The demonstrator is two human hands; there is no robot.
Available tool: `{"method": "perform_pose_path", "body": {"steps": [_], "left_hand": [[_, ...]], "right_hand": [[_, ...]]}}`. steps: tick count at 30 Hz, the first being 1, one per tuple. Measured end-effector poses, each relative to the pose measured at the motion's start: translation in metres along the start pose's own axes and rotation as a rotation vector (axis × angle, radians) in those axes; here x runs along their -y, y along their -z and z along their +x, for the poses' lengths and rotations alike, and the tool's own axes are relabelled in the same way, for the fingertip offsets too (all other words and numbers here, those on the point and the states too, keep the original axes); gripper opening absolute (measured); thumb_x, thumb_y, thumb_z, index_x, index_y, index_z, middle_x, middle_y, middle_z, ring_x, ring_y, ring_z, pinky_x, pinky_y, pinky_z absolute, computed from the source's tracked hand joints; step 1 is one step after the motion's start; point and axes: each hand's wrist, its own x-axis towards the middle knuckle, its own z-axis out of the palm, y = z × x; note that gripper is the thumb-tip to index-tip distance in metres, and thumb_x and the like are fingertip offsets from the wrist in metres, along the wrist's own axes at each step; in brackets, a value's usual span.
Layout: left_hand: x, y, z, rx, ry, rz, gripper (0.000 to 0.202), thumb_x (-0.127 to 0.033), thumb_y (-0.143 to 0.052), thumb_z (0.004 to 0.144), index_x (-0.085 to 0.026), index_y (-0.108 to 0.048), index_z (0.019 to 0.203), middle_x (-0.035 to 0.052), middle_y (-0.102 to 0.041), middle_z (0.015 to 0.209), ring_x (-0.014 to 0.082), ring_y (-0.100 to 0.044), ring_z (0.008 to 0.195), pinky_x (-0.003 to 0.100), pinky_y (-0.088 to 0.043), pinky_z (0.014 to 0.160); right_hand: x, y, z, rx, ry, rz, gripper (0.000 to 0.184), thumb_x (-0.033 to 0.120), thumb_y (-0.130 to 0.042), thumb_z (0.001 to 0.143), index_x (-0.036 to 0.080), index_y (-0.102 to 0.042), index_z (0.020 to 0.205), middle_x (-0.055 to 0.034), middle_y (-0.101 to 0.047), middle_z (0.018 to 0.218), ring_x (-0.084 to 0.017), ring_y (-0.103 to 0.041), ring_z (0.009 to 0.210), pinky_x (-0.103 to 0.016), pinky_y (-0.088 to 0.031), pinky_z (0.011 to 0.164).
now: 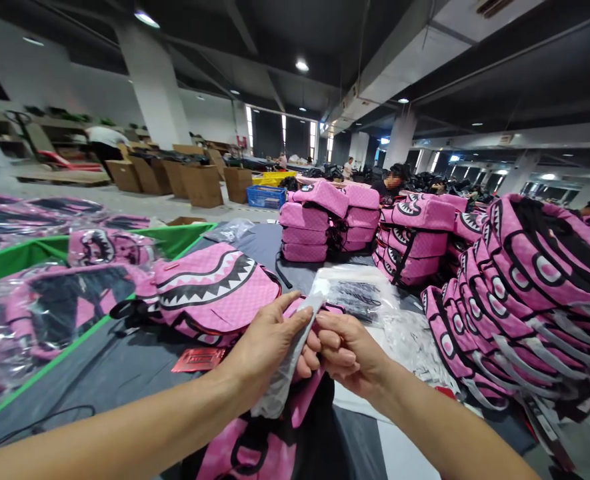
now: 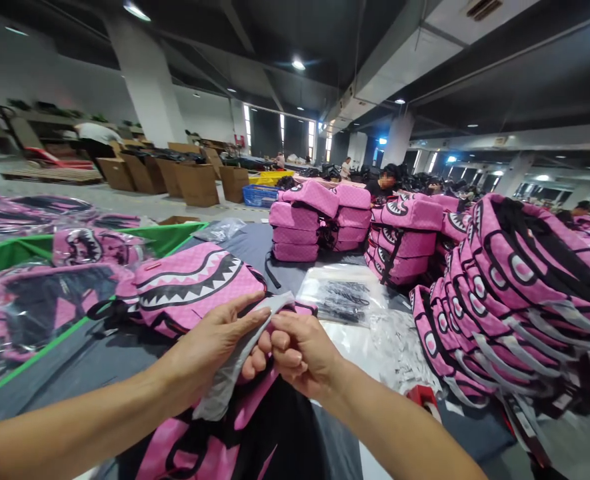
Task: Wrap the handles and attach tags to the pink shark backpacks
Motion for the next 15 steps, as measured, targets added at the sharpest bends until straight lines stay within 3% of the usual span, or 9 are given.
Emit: {"method": "perform_pose_path", "body": {"steps": [3,5,7,8,10,12,15], "left_hand": [[0.007,0.002,0.004,-0.015,-0.056,-0.031,0.060,-0.037,-0.061,0.092,-0.014,-0.036,0.142,0.0002,-0.064,0.047,0.0167,-0.055,0.033,0.020,-0.043,0.033],[0.008,0.005,0.006,-0.020,-0.082,-0.052,0.062,-0.052,-0.076,0.077,-0.014,-0.052,0.118,0.0015,-0.064,0.049,0.0141,-0.055,0.035,0.018,-0.042,0.034],[0.008,0.009,0.006,0.019,-0.044,-0.052,0.069,-0.066,-0.086,0.056,-0.015,-0.056,0.091,0.0021,-0.063,0.047,0.0110,-0.052,0.035,0.016,-0.040,0.035],[0.007,0.012,0.005,0.050,-0.013,-0.042,0.071,-0.071,-0.086,0.050,-0.015,-0.056,0.083,0.0019,-0.062,0.047,0.0097,-0.052,0.035,0.016,-0.039,0.035],[0.007,0.017,0.002,0.101,0.002,-0.012,0.072,-0.075,-0.084,0.049,-0.016,-0.058,0.079,0.0015,-0.063,0.050,0.0089,-0.052,0.037,0.016,-0.039,0.037],[0.009,0.022,-0.002,0.129,-0.084,0.073,0.067,-0.078,-0.077,0.060,-0.017,-0.060,0.083,0.0007,-0.066,0.058,0.0096,-0.054,0.040,0.018,-0.041,0.038],[0.018,0.032,-0.006,0.041,-0.386,0.451,0.053,-0.072,-0.052,0.088,-0.020,-0.062,0.088,0.0007,-0.067,0.063,0.0134,-0.060,0.046,0.022,-0.048,0.044]], "right_hand": [[-0.002,0.009,0.009,0.219,-0.066,0.075,0.045,0.038,-0.075,0.085,0.017,-0.047,0.056,0.0116,-0.038,0.034,0.001,-0.017,0.023,-0.010,-0.014,0.022],[-0.003,0.015,0.014,0.353,-0.098,0.143,0.050,0.040,-0.067,0.091,0.018,-0.044,0.052,0.0112,-0.033,0.031,0.001,-0.014,0.022,-0.009,-0.011,0.021],[-0.005,0.019,0.015,0.413,-0.112,0.158,0.048,0.042,-0.062,0.094,0.017,-0.049,0.055,0.0112,-0.033,0.030,0.000,-0.014,0.021,-0.009,-0.013,0.021],[-0.007,0.020,0.013,0.398,-0.105,0.139,0.041,0.042,-0.063,0.093,0.015,-0.056,0.063,0.0112,-0.037,0.032,0.000,-0.016,0.020,-0.010,-0.015,0.022],[-0.014,0.022,0.005,0.283,-0.054,0.073,0.029,0.041,-0.071,0.089,0.014,-0.068,0.098,0.0114,-0.048,0.038,-0.002,-0.023,0.021,-0.010,-0.020,0.024],[-0.026,0.026,-0.008,0.098,0.043,0.016,0.061,0.043,-0.077,0.084,0.020,-0.055,0.137,0.0119,-0.054,0.044,-0.003,-0.027,0.023,-0.010,-0.022,0.028],[-0.056,0.036,-0.028,-0.074,0.155,-0.085,0.086,0.054,-0.077,0.082,0.018,-0.041,0.152,0.0118,-0.047,0.040,-0.005,-0.030,0.028,-0.012,-0.025,0.033]]}}
